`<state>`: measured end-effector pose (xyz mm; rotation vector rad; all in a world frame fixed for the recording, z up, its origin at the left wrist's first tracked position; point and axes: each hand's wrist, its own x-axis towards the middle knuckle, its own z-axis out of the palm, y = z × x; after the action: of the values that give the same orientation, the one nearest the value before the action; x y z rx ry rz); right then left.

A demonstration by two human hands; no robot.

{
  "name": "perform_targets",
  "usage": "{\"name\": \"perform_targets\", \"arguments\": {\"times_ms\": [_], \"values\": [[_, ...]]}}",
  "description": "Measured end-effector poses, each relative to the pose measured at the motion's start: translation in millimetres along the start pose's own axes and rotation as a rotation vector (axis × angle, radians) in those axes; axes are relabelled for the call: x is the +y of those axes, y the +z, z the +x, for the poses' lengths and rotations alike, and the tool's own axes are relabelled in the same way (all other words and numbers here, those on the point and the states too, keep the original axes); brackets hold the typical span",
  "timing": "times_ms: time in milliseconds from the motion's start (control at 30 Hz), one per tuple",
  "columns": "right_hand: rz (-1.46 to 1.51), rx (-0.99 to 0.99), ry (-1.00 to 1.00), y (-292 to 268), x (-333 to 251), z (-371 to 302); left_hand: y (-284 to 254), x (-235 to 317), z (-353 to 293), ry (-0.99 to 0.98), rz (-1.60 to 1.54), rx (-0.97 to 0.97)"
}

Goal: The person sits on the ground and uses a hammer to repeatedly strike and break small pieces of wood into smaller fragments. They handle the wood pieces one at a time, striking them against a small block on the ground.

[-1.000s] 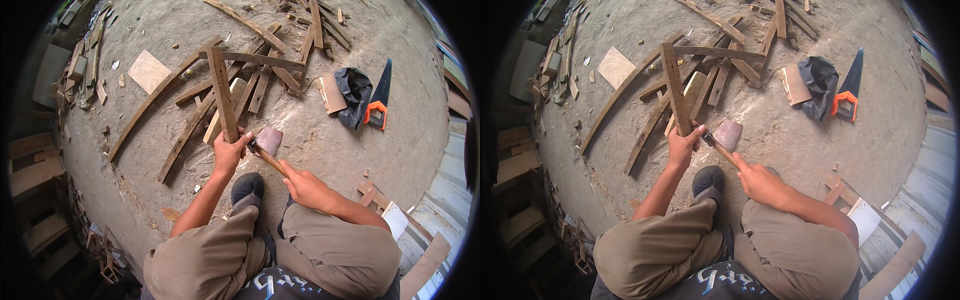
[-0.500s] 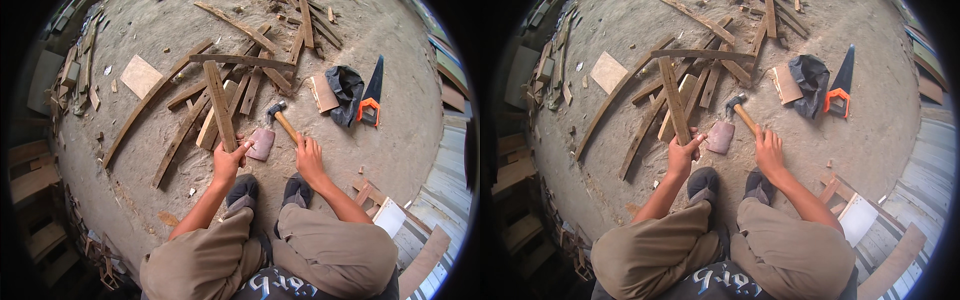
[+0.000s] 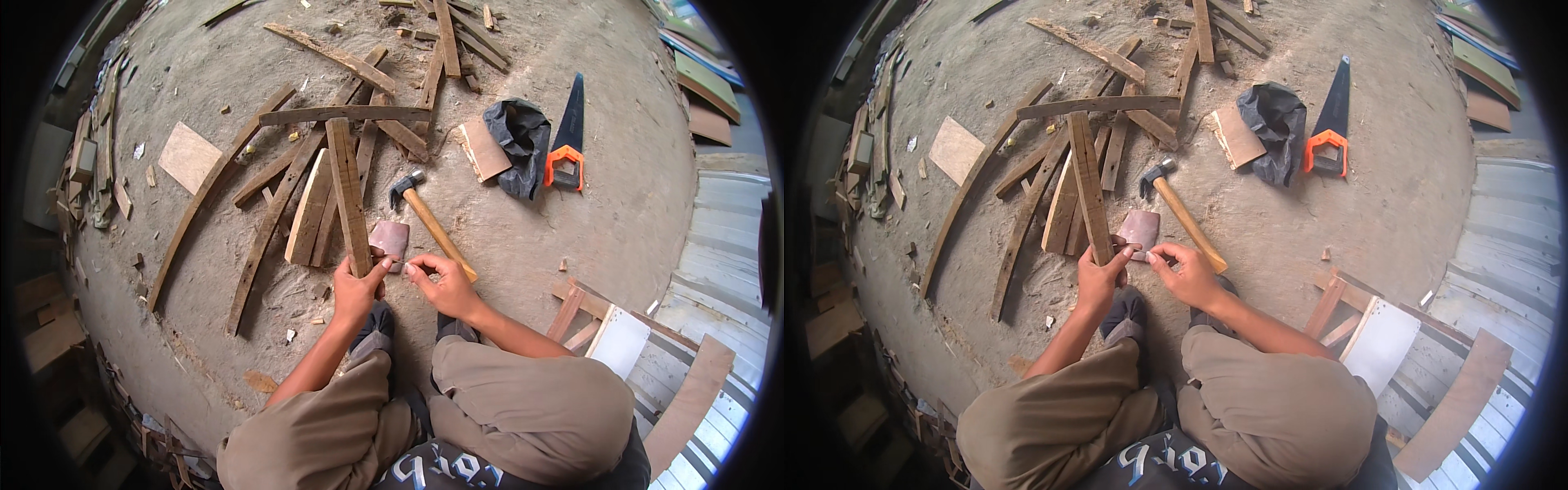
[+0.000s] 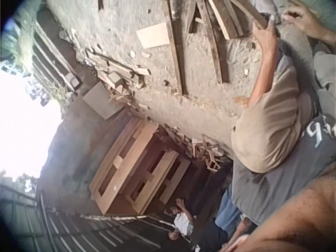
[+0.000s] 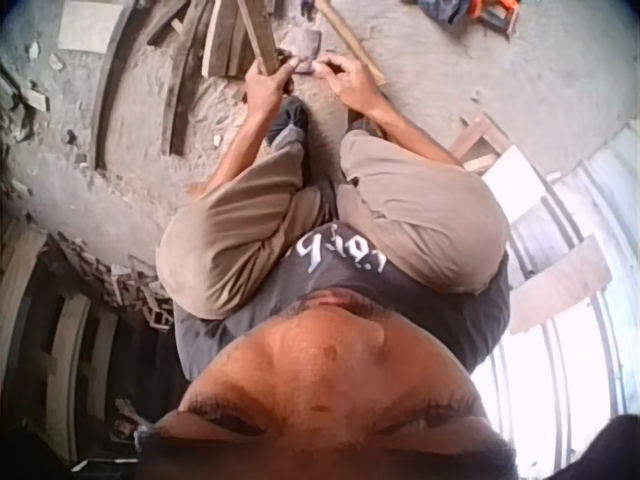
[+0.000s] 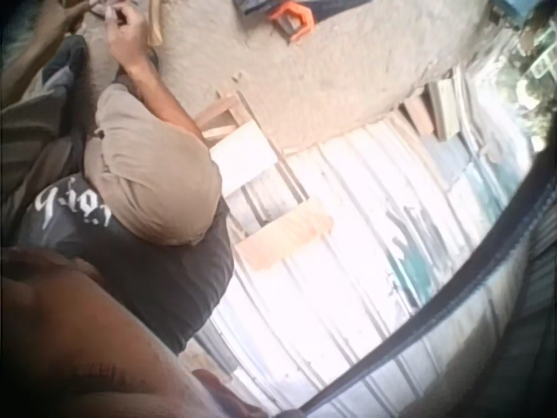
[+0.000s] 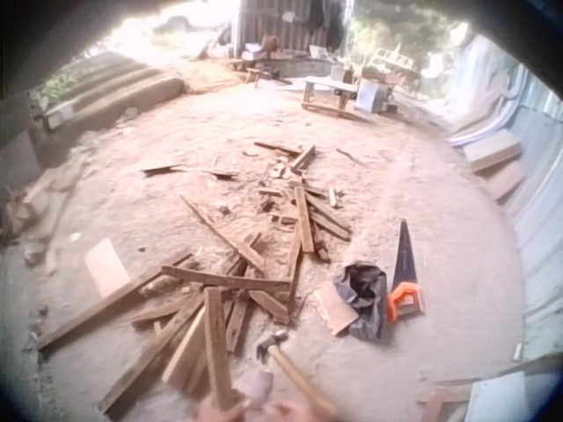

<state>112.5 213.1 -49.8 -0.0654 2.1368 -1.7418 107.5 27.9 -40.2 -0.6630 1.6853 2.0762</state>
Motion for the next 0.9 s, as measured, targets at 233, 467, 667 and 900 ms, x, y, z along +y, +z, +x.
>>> {"name": "perform_targets", "arguments": {"times_ms": [233,467,667,900], "values": [[0.102,0.374,-0.127,-58,2,26,4,11,0,-0.026,-0.031,-0.034],[0.064,0.698,0.074,-153,14,69,2,0,-5,-0.068,0.002,-0.046],[-0.504,0.381,-0.065,-64,56,23,0,-2,-8,-0.097,0.009,-0.035],[-0.447,0.183,0.202,-36,68,8,-6,-8,-3,-0.112,-0.073,-0.093]]}}
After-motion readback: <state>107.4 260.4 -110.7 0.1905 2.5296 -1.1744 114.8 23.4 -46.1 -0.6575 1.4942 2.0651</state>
